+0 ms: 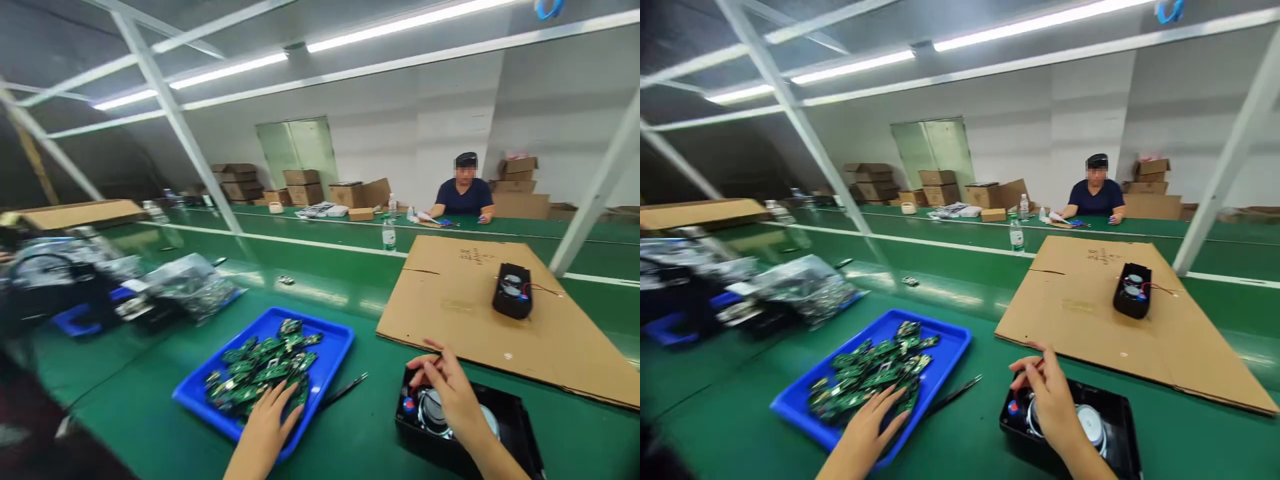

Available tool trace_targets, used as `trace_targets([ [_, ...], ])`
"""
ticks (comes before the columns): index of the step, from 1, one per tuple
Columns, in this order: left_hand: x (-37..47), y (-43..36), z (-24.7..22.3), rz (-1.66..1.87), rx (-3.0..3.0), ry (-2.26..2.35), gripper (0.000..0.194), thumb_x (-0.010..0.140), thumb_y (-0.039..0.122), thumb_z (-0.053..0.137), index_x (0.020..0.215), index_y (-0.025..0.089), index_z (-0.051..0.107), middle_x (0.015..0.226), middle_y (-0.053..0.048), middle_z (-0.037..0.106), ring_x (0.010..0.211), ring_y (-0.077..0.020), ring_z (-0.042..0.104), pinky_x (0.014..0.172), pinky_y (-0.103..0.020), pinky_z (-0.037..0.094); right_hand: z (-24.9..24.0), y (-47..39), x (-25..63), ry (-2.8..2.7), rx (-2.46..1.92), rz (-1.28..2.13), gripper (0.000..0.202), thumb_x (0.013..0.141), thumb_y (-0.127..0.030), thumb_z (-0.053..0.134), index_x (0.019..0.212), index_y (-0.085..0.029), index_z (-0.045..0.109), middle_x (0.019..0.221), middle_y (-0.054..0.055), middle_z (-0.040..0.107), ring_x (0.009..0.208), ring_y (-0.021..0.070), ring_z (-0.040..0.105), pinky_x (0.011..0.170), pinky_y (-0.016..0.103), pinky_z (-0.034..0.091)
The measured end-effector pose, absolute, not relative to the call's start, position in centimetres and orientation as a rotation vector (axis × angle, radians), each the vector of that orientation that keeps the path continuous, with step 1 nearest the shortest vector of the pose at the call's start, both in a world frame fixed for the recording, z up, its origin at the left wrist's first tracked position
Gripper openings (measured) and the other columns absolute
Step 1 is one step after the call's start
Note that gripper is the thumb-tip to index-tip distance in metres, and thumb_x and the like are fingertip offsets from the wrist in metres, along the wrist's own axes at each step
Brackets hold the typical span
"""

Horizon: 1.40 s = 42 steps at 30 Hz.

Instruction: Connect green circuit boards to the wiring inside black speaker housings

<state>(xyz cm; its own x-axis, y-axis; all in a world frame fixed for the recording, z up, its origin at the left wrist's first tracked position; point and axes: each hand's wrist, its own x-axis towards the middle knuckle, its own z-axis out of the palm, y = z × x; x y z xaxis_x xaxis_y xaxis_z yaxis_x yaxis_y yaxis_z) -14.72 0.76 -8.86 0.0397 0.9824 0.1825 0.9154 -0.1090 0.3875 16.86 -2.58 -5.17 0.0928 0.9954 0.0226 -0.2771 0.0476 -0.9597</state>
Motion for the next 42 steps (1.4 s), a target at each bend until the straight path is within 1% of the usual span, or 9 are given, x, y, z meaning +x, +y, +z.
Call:
trace_targets([
  [4,-13.6,1.6,-7.8,0.599,2.05,2.073,0.039,0.072,0.037,0.043,0.095,0.015,0.064,0.097,-0.015,0.064,0.095,-0.0348,0.056,0.086,-0.051,0.042,-4.8,-2.5,17.7,-0.98,-1.111,1.291,0.079,0.077,-0.061,0.053,0.133,-0.02,0.015,0.091,0.008,0.062,0.053,0.0136,0.055,0.063,0.035,0.049],
  [7,-13.1,2.0,-6.7,0.637,1.989,2.061,0.029,0.068,0.034,0.043,0.076,0.017,0.064,0.083,-0.015,0.064,0.085,-0.0371,0.057,0.073,-0.053,0.046,-5.0,-2.5,17.6,-1.048,-1.159,1.338,0.076,0.075,-0.065,0.051,0.125,-0.013,0.027,0.07,0.005,0.063,0.058,0.019,0.058,0.063,0.035,0.049],
  [10,-12.9,1.9,-5.5,0.752,1.911,2.006,0.019,0.065,0.036,0.047,0.061,0.021,0.057,0.078,-0.012,0.063,0.082,-0.0356,0.058,0.076,-0.052,0.045,-5.2,-2.4,17.5,-1.173,-1.206,1.335,0.067,0.076,-0.067,0.046,0.115,-0.012,0.039,0.045,-0.001,0.051,0.069,0.0226,0.059,0.063,0.032,0.047],
  [13,-11.7,1.4,-4.4,0.963,1.757,1.963,0.023,0.07,0.043,0.046,0.071,0.022,0.053,0.092,-0.013,0.063,0.094,-0.0337,0.057,0.087,-0.051,0.04,-4.9,-2.4,17.6,-1.203,-1.224,1.312,0.056,0.076,-0.066,0.045,0.103,-0.017,0.043,0.065,0.002,0.061,0.045,0.0125,0.048,0.053,0.028,0.045],
  [16,-8.1,0.9,-3.9,1.113,1.554,1.817,0.032,0.076,0.052,0.041,0.081,0.021,0.047,0.085,-0.01,0.065,0.086,-0.0281,0.062,0.079,-0.045,0.047,-4.6,-2.4,18.1,-1.215,-1.225,1.292,0.044,0.077,-0.06,0.048,0.087,-0.017,0.046,0.081,0.006,0.063,0.04,0.0083,0.044,0.049,0.026,0.044],
  [23,4.1,0.3,-5.1,1.131,0.758,1.087,0.047,0.062,0.057,0.065,0.08,0.016,0.051,0.07,-0.005,0.066,0.062,-0.0175,0.064,0.055,-0.027,0.05,-5.8,-2.4,17.7,-1.554,-1.358,0.765,0.021,0.082,-0.03,0.046,0.074,-0.018,0.061,0.07,0.004,0.06,0.061,0.016,0.054,0.054,0.025,0.042],
  [30,5.4,-0.8,-5.9,1.062,0.58,0.816,0.05,0.057,0.044,0.076,0.097,0.015,0.063,0.099,-0.01,0.066,0.095,-0.025,0.06,0.08,-0.032,0.049,-6.7,-2.9,16.3,-1.674,-1.382,0.318,0.021,0.088,-0.022,0.039,0.077,-0.018,0.057,0.066,0.002,0.056,0.059,0.0145,0.049,0.056,0.026,0.038],
  [37,4.3,-1.7,-5.6,1.108,0.777,1.042,0.051,0.055,0.036,0.079,0.096,0.017,0.055,0.087,-0.005,0.066,0.083,-0.021,0.064,0.074,-0.028,0.051,-5.3,-3.3,16.6,-1.621,-1.439,0.399,0.018,0.086,-0.021,0.042,0.073,-0.018,0.054,0.064,0.0,0.055,0.06,0.0136,0.047,0.054,0.024,0.036],
  [42,4.0,-1.9,-6.2,1.121,0.99,1.158,0.041,0.067,0.034,0.069,0.101,0.018,0.051,0.087,-0.006,0.066,0.079,-0.0207,0.064,0.069,-0.028,0.051,-4.8,-3.4,16.4,-1.728,-1.283,0.264,0.018,0.088,-0.018,0.043,0.073,-0.018,0.054,0.062,0.0,0.054,0.058,0.0125,0.046,0.057,0.026,0.037],
])
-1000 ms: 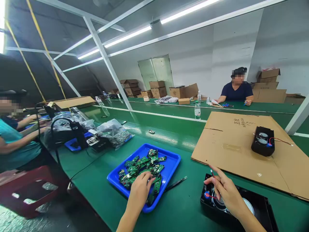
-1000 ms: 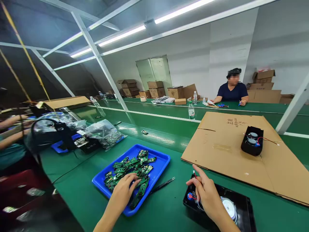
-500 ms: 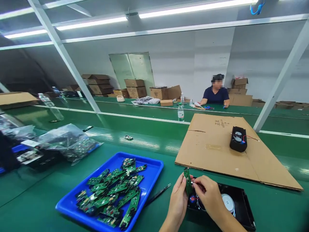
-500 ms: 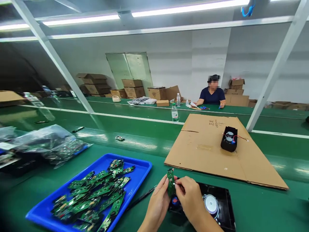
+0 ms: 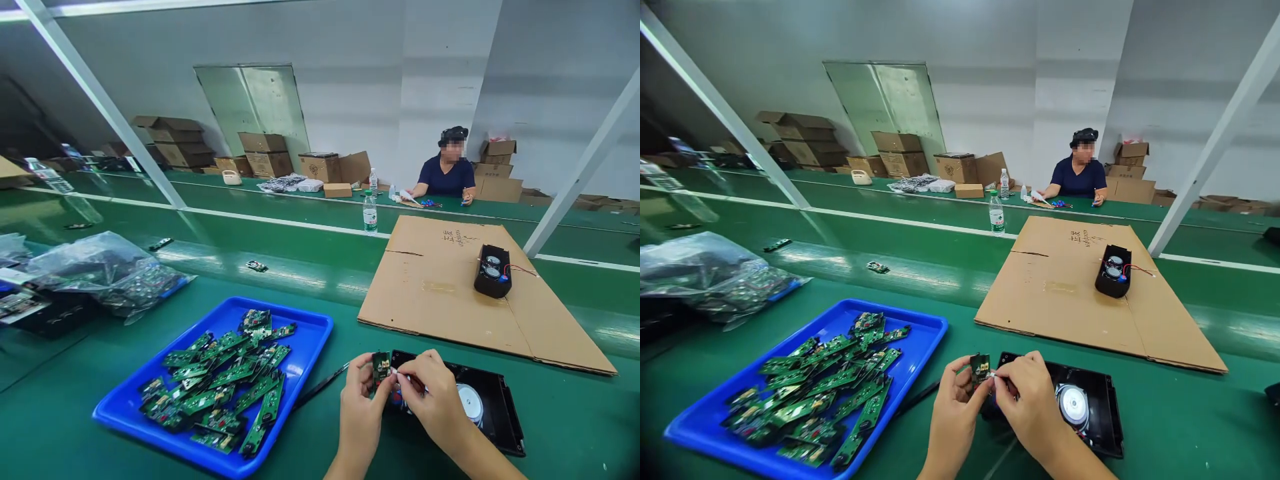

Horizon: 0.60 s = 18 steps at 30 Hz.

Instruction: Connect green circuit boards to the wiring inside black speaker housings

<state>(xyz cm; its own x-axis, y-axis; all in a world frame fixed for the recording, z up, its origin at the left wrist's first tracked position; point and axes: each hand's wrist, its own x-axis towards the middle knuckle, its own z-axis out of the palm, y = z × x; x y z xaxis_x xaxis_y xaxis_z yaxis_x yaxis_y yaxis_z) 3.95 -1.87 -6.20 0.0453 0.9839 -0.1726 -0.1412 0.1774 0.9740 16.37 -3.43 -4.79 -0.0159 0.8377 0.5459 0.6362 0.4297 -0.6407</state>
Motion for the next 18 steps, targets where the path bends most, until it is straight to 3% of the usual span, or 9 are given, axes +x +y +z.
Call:
trace_targets([
  [3,3.8,-1.8,-6.1,1.053,1.129,1.123,0.041,0.074,0.03,0.06,0.114,0.019,0.054,0.108,-0.009,0.063,0.103,-0.023,0.057,0.089,-0.031,0.045,-4.7,-3.4,16.1,-1.775,-1.242,0.176,0.018,0.089,-0.016,0.043,0.075,-0.017,0.053,0.06,-0.001,0.052,0.057,0.0125,0.046,0.057,0.027,0.037],
  [5,3.7,-1.7,-5.8,1.009,1.224,1.081,0.039,0.077,0.027,0.055,0.115,0.021,0.057,0.116,-0.007,0.059,0.11,-0.0227,0.052,0.095,-0.031,0.041,-4.8,-3.4,16.2,-1.74,-1.283,0.126,0.017,0.09,-0.017,0.042,0.077,-0.017,0.054,0.067,0.002,0.053,0.063,0.0139,0.048,0.058,0.027,0.039],
  [10,3.5,-1.4,-5.4,0.945,1.307,1.08,0.036,0.074,0.024,0.057,0.109,0.02,0.062,0.099,-0.008,0.067,0.089,-0.022,0.061,0.08,-0.031,0.05,-5.1,-3.3,16.8,-1.775,-1.285,0.047,0.016,0.09,-0.014,0.041,0.086,-0.02,0.056,0.104,0.007,0.054,0.097,0.0207,0.047,0.08,0.037,0.042],
  [13,3.5,-1.3,-5.3,0.969,1.213,1.099,0.04,0.069,0.023,0.064,0.108,0.019,0.06,0.086,-0.006,0.07,0.081,-0.0202,0.063,0.074,-0.028,0.052,-5.2,-3.1,17.1,-1.782,-1.3,0.092,0.015,0.09,-0.013,0.041,0.085,-0.019,0.054,0.098,0.006,0.056,0.092,0.0195,0.048,0.078,0.037,0.042],
  [18,3.5,-1.0,-5.1,1.001,1.011,1.028,0.038,0.059,0.025,0.073,0.095,0.017,0.064,0.088,-0.006,0.069,0.081,-0.0217,0.064,0.071,-0.028,0.054,-5.4,-2.9,17.3,-1.724,-1.375,0.13,0.015,0.09,-0.017,0.041,0.081,-0.018,0.052,0.09,0.005,0.056,0.084,0.0186,0.049,0.073,0.034,0.04],
])
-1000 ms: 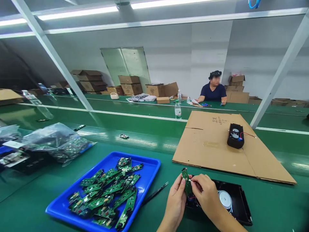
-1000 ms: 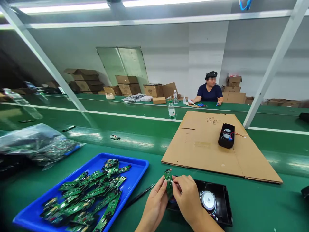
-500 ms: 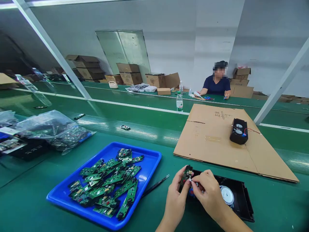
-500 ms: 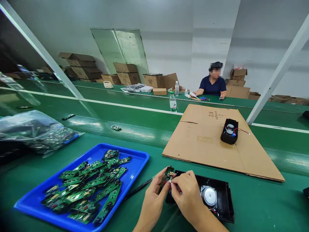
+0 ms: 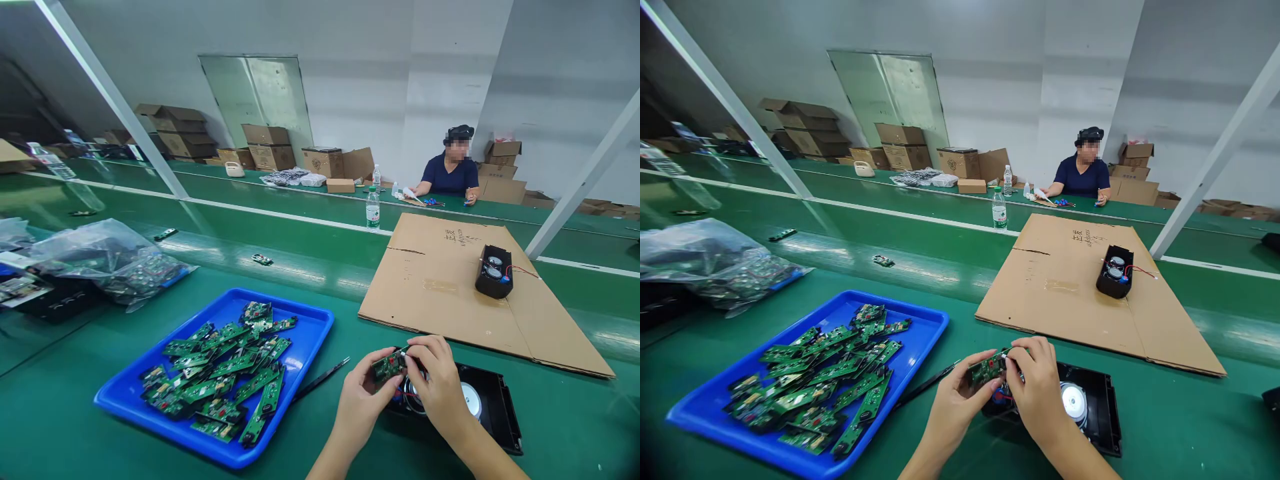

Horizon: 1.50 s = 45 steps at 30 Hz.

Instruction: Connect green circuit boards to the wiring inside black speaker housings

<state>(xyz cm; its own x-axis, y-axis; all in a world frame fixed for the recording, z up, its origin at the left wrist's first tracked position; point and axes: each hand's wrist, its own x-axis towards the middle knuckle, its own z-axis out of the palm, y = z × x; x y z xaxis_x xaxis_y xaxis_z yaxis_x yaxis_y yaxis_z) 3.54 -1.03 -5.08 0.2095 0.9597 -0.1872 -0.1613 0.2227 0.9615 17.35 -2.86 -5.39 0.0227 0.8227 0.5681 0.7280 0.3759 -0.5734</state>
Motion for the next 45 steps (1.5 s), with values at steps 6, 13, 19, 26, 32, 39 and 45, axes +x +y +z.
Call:
trace_targets([
  [6,3.0,-0.3,-5.4,1.073,0.977,1.004,0.039,0.054,0.037,0.078,0.084,0.014,0.068,0.081,-0.007,0.068,0.078,-0.0222,0.062,0.071,-0.03,0.051,-4.9,-3.1,17.4,-1.826,-1.386,0.242,0.018,0.091,-0.019,0.039,0.078,-0.018,0.052,0.075,0.002,0.055,0.071,0.0155,0.047,0.064,0.029,0.037],
  [13,2.7,0.0,-6.2,0.932,0.88,0.86,0.058,0.066,0.051,0.067,0.108,0.012,0.063,0.085,-0.01,0.067,0.073,-0.0211,0.061,0.069,-0.031,0.048,-4.4,-3.4,17.2,-1.869,-1.28,0.187,0.025,0.095,-0.02,0.035,0.08,-0.017,0.055,0.07,0.002,0.048,0.065,0.014,0.041,0.059,0.028,0.032],
  [19,2.9,-0.3,-6.6,0.842,0.93,0.754,0.059,0.073,0.054,0.058,0.116,0.013,0.058,0.086,-0.008,0.067,0.071,-0.0179,0.057,0.07,-0.029,0.045,-4.4,-3.4,17.0,-1.881,-1.263,0.136,0.023,0.095,-0.016,0.036,0.081,-0.016,0.054,0.069,0.002,0.045,0.065,0.0138,0.038,0.06,0.028,0.029],
  [26,2.9,-0.3,-6.2,0.848,1.147,0.821,0.05,0.078,0.053,0.052,0.107,0.014,0.064,0.083,-0.007,0.064,0.071,-0.0169,0.052,0.069,-0.027,0.043,-4.4,-3.4,17.0,-1.913,-1.236,0.128,0.022,0.094,-0.014,0.037,0.079,-0.015,0.053,0.069,0.002,0.044,0.065,0.0137,0.038,0.06,0.028,0.028],
  [32,3.1,-0.2,-6.2,0.798,1.073,0.728,0.054,0.079,0.053,0.051,0.111,0.011,0.06,0.073,-0.006,0.064,0.066,-0.0172,0.053,0.065,-0.027,0.042,-4.3,-3.2,17.2,-1.953,-1.192,0.081,0.026,0.094,-0.013,0.036,0.076,-0.015,0.054,0.065,0.001,0.043,0.061,0.0135,0.035,0.058,0.028,0.026],
  [39,2.2,0.2,-5.1,0.649,1.122,0.621,0.046,0.079,0.052,0.052,0.093,0.011,0.067,0.066,-0.005,0.063,0.06,-0.0157,0.053,0.061,-0.026,0.043,-4.0,-3.1,17.7,-2.003,-1.059,0.123,0.022,0.093,-0.01,0.037,0.079,-0.014,0.054,0.066,0.003,0.048,0.061,0.0137,0.035,0.058,0.028,0.028],
  [45,1.9,0.1,-4.0,0.648,1.217,0.652,0.046,0.076,0.054,0.054,0.086,0.012,0.069,0.062,-0.004,0.063,0.06,-0.0153,0.053,0.061,-0.026,0.044,-4.2,-3.2,17.3,-1.992,-1.048,0.156,0.021,0.093,-0.011,0.038,0.08,-0.014,0.054,0.068,0.003,0.051,0.062,0.0138,0.038,0.059,0.028,0.03],
])
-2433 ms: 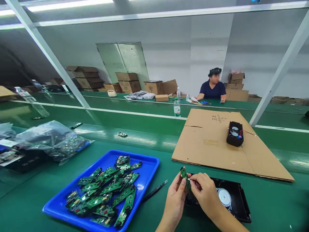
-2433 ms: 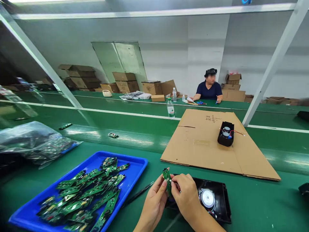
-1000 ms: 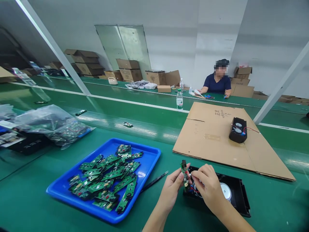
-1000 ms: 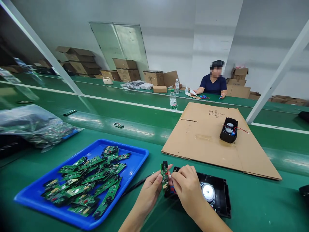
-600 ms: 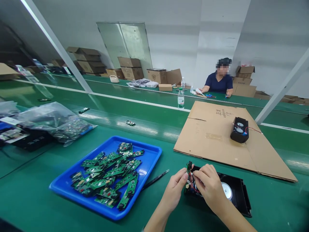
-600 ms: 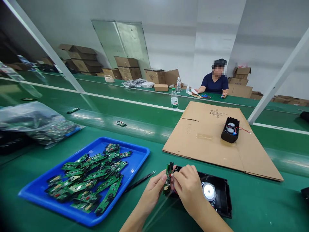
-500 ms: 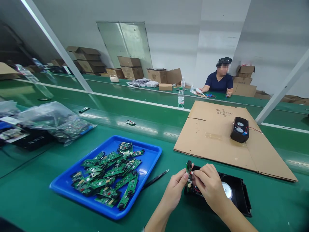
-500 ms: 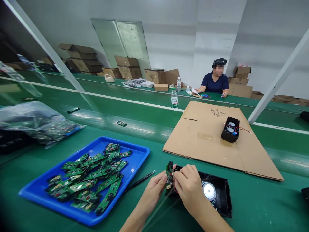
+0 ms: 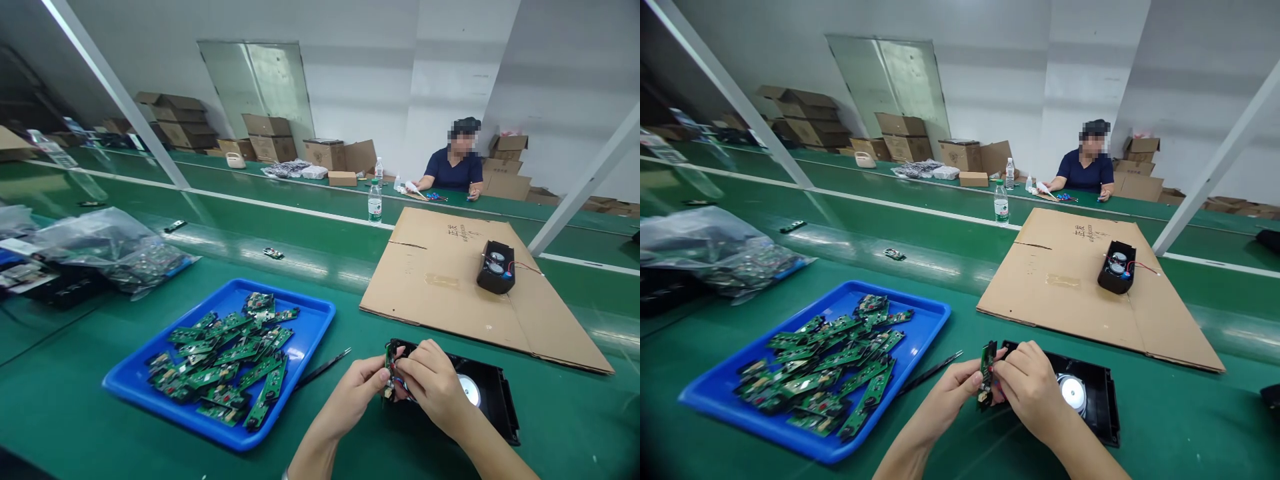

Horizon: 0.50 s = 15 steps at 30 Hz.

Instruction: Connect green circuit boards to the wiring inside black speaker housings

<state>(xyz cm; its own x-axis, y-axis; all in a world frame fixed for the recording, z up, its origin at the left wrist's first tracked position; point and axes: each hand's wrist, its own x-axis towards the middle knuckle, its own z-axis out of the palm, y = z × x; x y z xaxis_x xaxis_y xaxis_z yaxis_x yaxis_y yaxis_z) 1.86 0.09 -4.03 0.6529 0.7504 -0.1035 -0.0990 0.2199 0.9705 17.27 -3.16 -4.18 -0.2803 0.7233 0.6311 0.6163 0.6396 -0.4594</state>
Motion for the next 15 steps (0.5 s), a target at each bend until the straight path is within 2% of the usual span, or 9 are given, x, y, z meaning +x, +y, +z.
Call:
trace_targets([
  [3,2.0,-0.2,-3.9,0.666,1.138,0.7,0.045,0.072,0.051,0.061,0.097,0.013,0.063,0.073,-0.004,0.065,0.066,-0.0167,0.057,0.063,-0.026,0.046,-3.3,-3.2,17.6,-2.03,-1.099,0.196,0.023,0.095,-0.017,0.036,0.081,-0.015,0.055,0.07,0.004,0.052,0.064,0.0146,0.041,0.06,0.028,0.033],
  [5,2.0,-0.4,-3.9,0.718,1.133,0.778,0.04,0.07,0.045,0.065,0.094,0.014,0.06,0.077,-0.005,0.065,0.072,-0.0166,0.059,0.066,-0.025,0.047,-2.4,-3.4,18.6,-2.065,-1.186,0.316,0.023,0.095,-0.021,0.035,0.087,-0.016,0.056,0.076,0.004,0.055,0.069,0.0157,0.045,0.063,0.028,0.036],
  [8,1.8,-0.5,-4.0,0.777,1.124,0.842,0.034,0.07,0.045,0.065,0.083,0.015,0.057,0.067,-0.003,0.064,0.053,-0.0092,0.053,0.049,-0.017,0.042,-1.6,-4.0,21.2,-2.023,-1.466,0.558,0.019,0.094,-0.018,0.036,0.094,-0.017,0.055,0.088,0.004,0.057,0.081,0.0161,0.051,0.07,0.027,0.041],
  [11,1.7,-0.8,-4.0,0.622,1.046,0.705,0.04,0.066,0.051,0.066,0.078,0.014,0.056,0.06,-0.002,0.063,0.036,-0.0039,0.041,0.033,-0.013,0.029,-2.1,-5.0,23.9,-2.045,-1.805,0.688,0.015,0.089,-0.01,0.043,0.088,-0.018,0.056,0.086,0.002,0.057,0.079,0.0164,0.052,0.066,0.026,0.04],
  [13,2.0,-1.4,-3.8,0.446,1.015,0.597,0.043,0.062,0.051,0.069,0.078,0.012,0.056,0.062,-0.005,0.065,0.037,-0.0056,0.047,0.034,-0.014,0.035,-2.9,-5.6,24.7,-2.107,-1.889,0.721,0.013,0.085,-0.007,0.05,0.086,-0.018,0.058,0.086,0.002,0.057,0.082,0.0171,0.051,0.067,0.026,0.04],
  [15,2.7,-2.1,-3.6,0.33,1.005,0.557,0.041,0.062,0.045,0.071,0.082,0.012,0.056,0.073,-0.009,0.068,0.048,-0.0102,0.056,0.043,-0.018,0.045,-3.9,-6.0,24.5,-2.135,-1.904,0.696,0.013,0.08,-0.008,0.059,0.088,-0.017,0.06,0.089,0.003,0.057,0.087,0.0187,0.049,0.072,0.028,0.04],
])
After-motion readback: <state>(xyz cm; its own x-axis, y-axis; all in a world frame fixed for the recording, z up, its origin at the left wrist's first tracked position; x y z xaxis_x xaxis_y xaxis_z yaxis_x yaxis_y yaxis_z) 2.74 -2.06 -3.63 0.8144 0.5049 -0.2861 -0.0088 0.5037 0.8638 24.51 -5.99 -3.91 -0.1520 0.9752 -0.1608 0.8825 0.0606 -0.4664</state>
